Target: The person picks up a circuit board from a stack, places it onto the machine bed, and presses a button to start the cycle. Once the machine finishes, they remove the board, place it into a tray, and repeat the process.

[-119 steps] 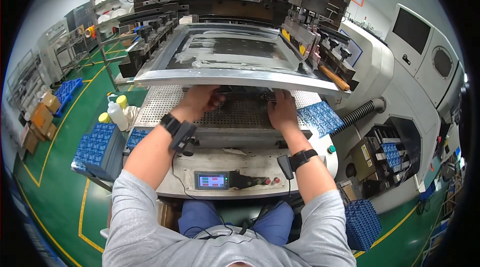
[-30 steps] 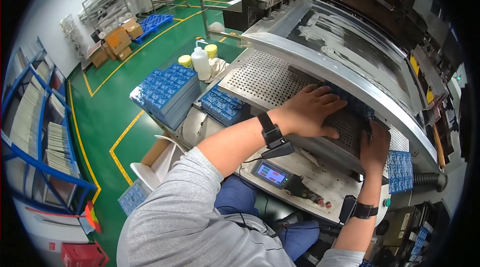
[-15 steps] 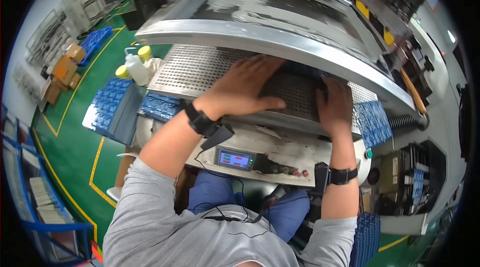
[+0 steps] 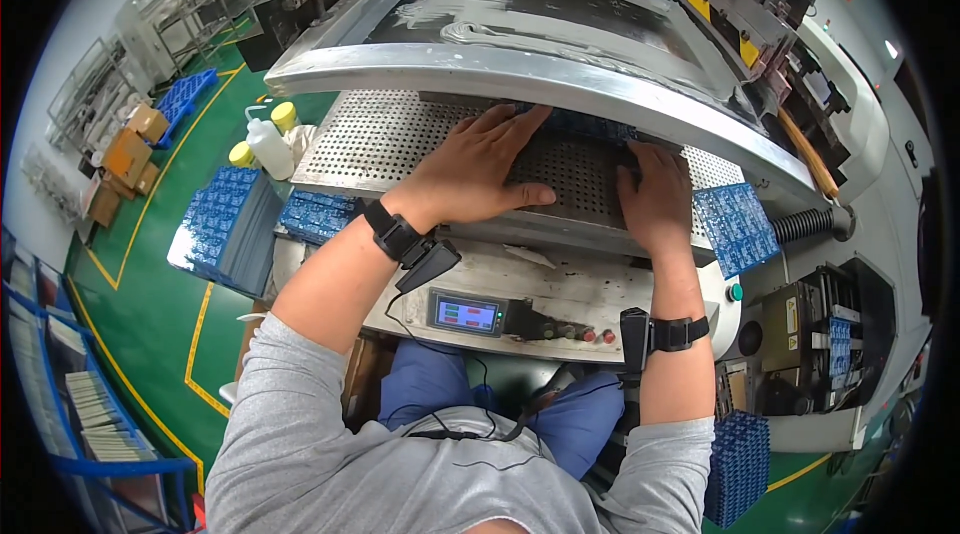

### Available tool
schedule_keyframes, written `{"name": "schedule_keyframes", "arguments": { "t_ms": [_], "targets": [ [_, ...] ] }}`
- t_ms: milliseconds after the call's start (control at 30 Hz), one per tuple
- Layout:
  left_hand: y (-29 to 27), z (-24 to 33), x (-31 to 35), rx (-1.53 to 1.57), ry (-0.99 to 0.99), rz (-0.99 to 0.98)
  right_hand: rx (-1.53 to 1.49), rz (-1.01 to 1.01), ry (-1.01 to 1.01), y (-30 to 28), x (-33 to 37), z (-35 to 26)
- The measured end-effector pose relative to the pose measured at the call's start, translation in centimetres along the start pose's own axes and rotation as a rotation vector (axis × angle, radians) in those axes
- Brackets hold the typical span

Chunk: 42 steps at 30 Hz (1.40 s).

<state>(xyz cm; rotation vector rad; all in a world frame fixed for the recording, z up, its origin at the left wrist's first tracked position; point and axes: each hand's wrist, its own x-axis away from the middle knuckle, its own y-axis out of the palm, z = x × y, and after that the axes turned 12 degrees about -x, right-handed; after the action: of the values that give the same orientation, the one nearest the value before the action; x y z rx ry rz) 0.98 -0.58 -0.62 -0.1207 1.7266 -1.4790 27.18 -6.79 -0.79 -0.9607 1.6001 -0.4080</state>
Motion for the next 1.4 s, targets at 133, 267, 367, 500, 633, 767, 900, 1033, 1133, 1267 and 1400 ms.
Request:
{"name": "schedule_keyframes", "arguments": {
  "t_ms": [133, 267, 367, 500, 633, 767, 900, 1033, 1133, 1267, 1400],
  "targets": [
    [0.7, 0.3, 0.0, -0.049, 0.023, 0.005, 0.011, -0.016, 0.031, -0.3, 0.2, -0.1],
    [0.5, 0.6, -0.5, -0.089, 0.051, -0.035, 0.021, -0.008, 0.032, -0.4, 0.2, 0.3],
    [0.4, 0.6, -0.5, -0.151, 0.023, -0.035, 0.038, 0.002, 0.015, -0.2, 0.0, 0.1],
    [-0.6, 0.3, 0.1, -0.104, 0.016, -0.039, 0.042, -0.047, 0.029, 0.9, -0.6, 0.0],
    [-0.3, 0.5, 0.4, -0.023, 0.051, 0.062, 0.114, -0.027, -0.054, 0.9, 0.1, 2.3],
    [-2.6, -0.2, 5.3, -0.043, 0.141, 0.208, 0.127, -0.058, -0.015, 0.7, 0.5, 2.6],
    [-6.8, -3.7, 11.9, -0.065, 0.012, 0.226, 0.097, -0.085, 0.038, 0.4, 0.1, 1.1],
    [-11.2, -12.7, 16.9, -0.133, -0.427, 0.214, 0.127, -0.080, 0.063, 0.5, 0.0, 1.2],
    [-14.3, -23.2, 19.9, -0.281, -0.714, 0.175, 0.112, -0.086, 0.075, 0.6, -0.3, 0.5],
    [-15.1, -36.6, 21.8, -0.409, -0.898, -0.212, 0.137, -0.043, 0.032, 1.3, 0.1, 2.6],
    [-11.9, -43.2, 21.9, -0.425, -1.016, -0.524, 0.289, -0.022, 0.036, 1.5, 0.8, 3.5]
  ]
}}
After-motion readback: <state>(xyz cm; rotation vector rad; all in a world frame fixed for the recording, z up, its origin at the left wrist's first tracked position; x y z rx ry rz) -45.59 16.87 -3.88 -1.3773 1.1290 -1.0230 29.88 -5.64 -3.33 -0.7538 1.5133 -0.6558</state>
